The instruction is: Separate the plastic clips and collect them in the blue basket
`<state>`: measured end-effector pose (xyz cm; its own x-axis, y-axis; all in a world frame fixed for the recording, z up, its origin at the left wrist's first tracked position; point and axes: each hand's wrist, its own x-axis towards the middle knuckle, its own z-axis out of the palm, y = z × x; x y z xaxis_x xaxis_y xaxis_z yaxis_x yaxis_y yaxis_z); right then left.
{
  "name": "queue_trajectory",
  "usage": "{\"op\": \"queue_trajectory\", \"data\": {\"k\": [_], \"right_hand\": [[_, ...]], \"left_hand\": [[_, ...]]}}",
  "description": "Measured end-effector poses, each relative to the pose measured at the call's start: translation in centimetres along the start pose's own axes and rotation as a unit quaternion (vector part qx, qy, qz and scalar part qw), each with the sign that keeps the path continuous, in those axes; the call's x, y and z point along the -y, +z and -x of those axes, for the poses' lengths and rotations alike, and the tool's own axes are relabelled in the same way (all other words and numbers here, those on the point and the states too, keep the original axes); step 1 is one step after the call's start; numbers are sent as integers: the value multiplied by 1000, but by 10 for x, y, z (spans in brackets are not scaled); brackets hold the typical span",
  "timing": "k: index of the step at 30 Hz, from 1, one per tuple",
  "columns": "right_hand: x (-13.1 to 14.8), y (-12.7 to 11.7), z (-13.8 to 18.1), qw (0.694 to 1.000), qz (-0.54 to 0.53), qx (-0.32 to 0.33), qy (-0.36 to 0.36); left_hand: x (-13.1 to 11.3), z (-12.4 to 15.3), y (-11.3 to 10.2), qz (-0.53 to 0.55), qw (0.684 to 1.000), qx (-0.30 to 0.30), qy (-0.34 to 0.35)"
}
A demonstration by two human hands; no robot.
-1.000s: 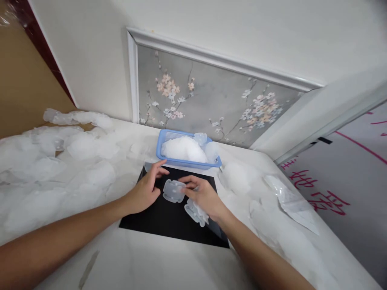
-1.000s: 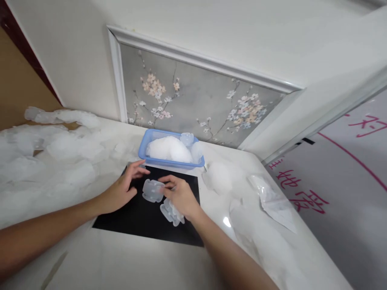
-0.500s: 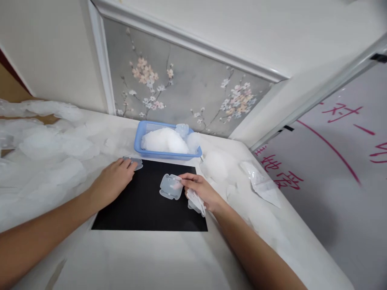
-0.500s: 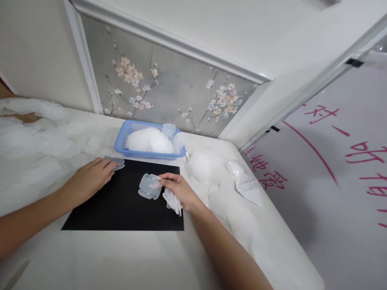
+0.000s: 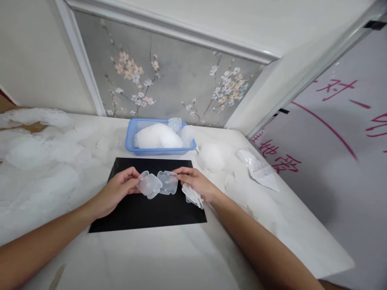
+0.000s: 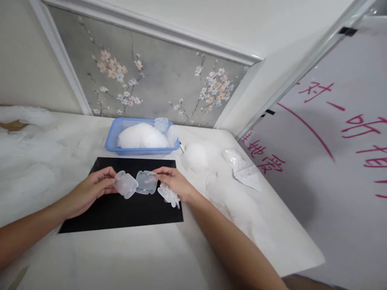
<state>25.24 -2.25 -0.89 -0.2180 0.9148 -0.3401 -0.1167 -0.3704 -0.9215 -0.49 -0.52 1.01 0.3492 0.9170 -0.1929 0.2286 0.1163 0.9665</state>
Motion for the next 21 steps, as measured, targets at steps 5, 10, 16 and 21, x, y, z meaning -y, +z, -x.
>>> {"op": "queue_trajectory", "data": {"k": [5,10,16,21], "right_hand": [[-2,-2,-1,1000,13,5,1],[-3,-1,1,1000,24,6,5],[-4,0,1,1000,27,4,-9],[-7,2,2,998,47,-16,-36]], "left_hand": [[3,-6,-1,49,998,22,-23],[2,-5,-2,7,1000,13,2],[3,-5,-4,-35,999,1,29],[4,-5,-4,-10,1000,8,27]]}}
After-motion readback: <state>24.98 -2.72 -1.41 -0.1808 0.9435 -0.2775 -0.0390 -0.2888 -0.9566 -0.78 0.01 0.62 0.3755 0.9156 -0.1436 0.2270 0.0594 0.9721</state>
